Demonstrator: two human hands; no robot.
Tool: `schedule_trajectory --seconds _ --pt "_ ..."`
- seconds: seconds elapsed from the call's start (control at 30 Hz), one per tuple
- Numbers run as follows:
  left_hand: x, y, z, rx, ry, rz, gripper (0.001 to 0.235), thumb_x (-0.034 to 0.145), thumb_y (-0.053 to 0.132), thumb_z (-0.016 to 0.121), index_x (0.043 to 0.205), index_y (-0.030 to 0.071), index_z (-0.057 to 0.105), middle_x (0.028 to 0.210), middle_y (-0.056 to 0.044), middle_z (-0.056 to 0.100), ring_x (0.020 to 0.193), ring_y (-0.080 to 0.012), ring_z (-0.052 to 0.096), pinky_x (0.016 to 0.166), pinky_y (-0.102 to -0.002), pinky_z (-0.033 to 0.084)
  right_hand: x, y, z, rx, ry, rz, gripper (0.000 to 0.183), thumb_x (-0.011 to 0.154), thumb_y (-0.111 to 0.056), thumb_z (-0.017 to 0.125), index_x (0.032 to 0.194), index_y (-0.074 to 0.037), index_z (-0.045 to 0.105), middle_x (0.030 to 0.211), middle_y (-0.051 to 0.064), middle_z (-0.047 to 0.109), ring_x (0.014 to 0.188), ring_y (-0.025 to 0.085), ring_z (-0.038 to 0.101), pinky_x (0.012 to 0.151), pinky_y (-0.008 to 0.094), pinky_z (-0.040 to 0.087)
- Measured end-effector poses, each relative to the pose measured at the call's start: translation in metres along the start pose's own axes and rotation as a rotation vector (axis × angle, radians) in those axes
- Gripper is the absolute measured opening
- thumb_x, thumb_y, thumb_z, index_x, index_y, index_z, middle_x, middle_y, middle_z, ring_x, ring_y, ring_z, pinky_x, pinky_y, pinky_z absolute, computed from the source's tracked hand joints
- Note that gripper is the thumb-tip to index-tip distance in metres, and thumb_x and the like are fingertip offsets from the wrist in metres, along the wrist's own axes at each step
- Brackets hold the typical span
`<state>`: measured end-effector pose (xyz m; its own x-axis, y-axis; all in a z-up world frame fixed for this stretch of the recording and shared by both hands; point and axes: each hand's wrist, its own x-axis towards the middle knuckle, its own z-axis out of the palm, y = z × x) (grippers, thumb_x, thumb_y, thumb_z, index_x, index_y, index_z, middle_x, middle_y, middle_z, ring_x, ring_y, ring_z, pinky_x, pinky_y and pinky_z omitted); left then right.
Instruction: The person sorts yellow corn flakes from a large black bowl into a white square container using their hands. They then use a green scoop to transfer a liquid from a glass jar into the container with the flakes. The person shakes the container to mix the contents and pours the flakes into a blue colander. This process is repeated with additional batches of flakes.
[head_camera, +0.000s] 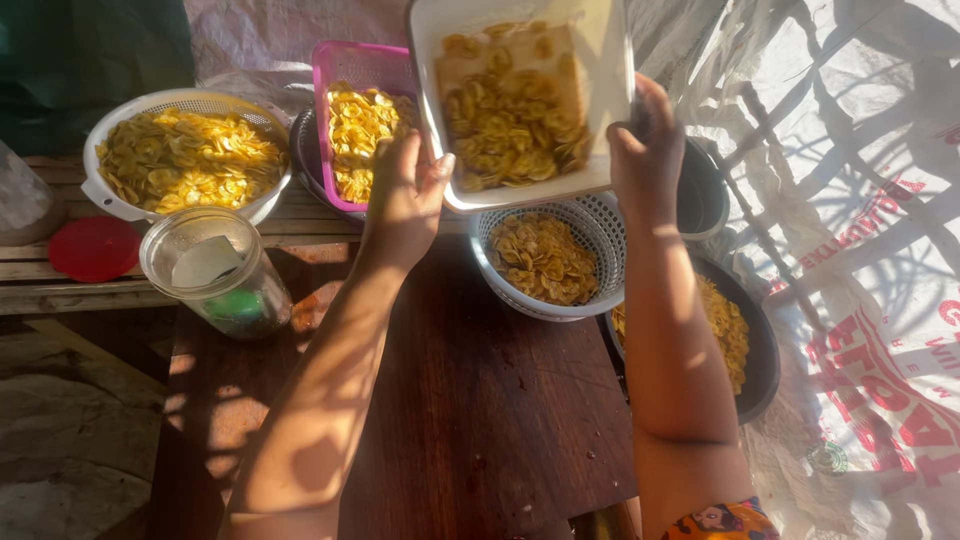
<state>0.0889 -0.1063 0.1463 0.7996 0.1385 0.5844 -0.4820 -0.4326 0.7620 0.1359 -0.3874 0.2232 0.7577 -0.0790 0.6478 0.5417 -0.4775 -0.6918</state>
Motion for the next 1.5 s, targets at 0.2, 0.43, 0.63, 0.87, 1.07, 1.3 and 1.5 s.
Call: schedule_trajectory --seconds 0.2,0.43,0.63,0.87,1.07,1.3,1.5 --pt "-0.043 -0.072 0.094 0.154 -0.294 -0.331 0.071 0.091 0.032 0.077 0.14 -0.008 0.044 0.133 -0.039 0.047 0.119 -0.0506 0.049 0.096 -0.052 0.047 -0.026 0.007 -0.044 -0.874 0.164 -0.508 0.049 0.084 0.0 0.065 0.131 -0.013 0.066 0.11 0.017 0.062 0.085 0.028 0.067 0.068 0.038 0.055" --pt "-0.07 -0.101 0.132 -0.415 -0.345 -0.799 0.037 0.098 0.011 0.054 0.135 0.005 0.053 0.109 -0.014 0.068 0.08 -0.0248 0.072 0.059 -0.034 0.064 -0.049 0.056 -0.062 -1.095 0.188 -0.671 0.044 0.093 0.0 0.065 0.134 -0.016 0.069 0.099 0.008 0.056 0.082 0.021 0.062 0.059 0.033 0.053" --pt "-0.062 -0.107 0.13 -0.416 -0.389 -0.81 0.034 0.1 0.009 0.054 0.133 0.003 0.057 0.111 -0.013 0.068 0.081 -0.0214 0.07 0.061 -0.034 0.063 -0.051 0.073 -0.065 -1.124 0.209 -0.864 0.045 0.093 0.003 0.068 0.132 -0.019 0.071 0.089 0.0 0.049 0.079 0.016 0.056 0.064 0.028 0.049" --pt "-0.053 -0.11 0.127 -0.442 -0.426 -0.872 0.042 0.098 0.008 0.054 0.14 0.01 0.053 0.109 -0.011 0.068 0.079 -0.0197 0.068 0.062 -0.033 0.06 -0.069 0.07 -0.068 -1.085 0.273 -0.996 0.034 0.097 -0.001 0.072 0.126 -0.017 0.07 0.09 0.001 0.056 0.08 0.019 0.058 0.062 0.031 0.046" --pt "-0.051 -0.102 0.125 -0.482 -0.422 -0.868 0.041 0.096 0.007 0.054 0.138 0.009 0.053 0.108 -0.01 0.067 0.083 -0.019 0.07 0.066 -0.034 0.063 -0.086 0.107 -0.079 -1.028 0.161 -0.922 0.034 0.092 0.003 0.072 0.119 -0.018 0.073 0.084 -0.001 0.054 0.073 0.015 0.054 0.054 0.027 0.042" --pt "-0.046 -0.093 0.121 -0.448 -0.435 -0.832 0.041 0.094 0.004 0.053 0.135 0.006 0.053 0.109 -0.01 0.068 0.082 -0.0204 0.07 0.065 -0.035 0.062 -0.095 0.099 -0.088 -1.045 0.112 -0.877 0.027 0.095 -0.004 0.075 0.12 -0.016 0.072 0.083 -0.001 0.048 0.072 0.014 0.05 0.058 0.027 0.044" --pt "-0.048 -0.093 0.117 -0.513 -0.443 -0.819 0.036 0.099 0.007 0.053 0.134 0.002 0.055 0.11 -0.013 0.069 0.083 -0.0208 0.071 0.065 -0.034 0.064 -0.103 0.102 -0.09 -1.063 0.158 -0.814 0.036 0.09 0.002 0.072 0.119 -0.019 0.073 0.086 -0.003 0.052 0.076 0.014 0.054 0.06 0.027 0.044"
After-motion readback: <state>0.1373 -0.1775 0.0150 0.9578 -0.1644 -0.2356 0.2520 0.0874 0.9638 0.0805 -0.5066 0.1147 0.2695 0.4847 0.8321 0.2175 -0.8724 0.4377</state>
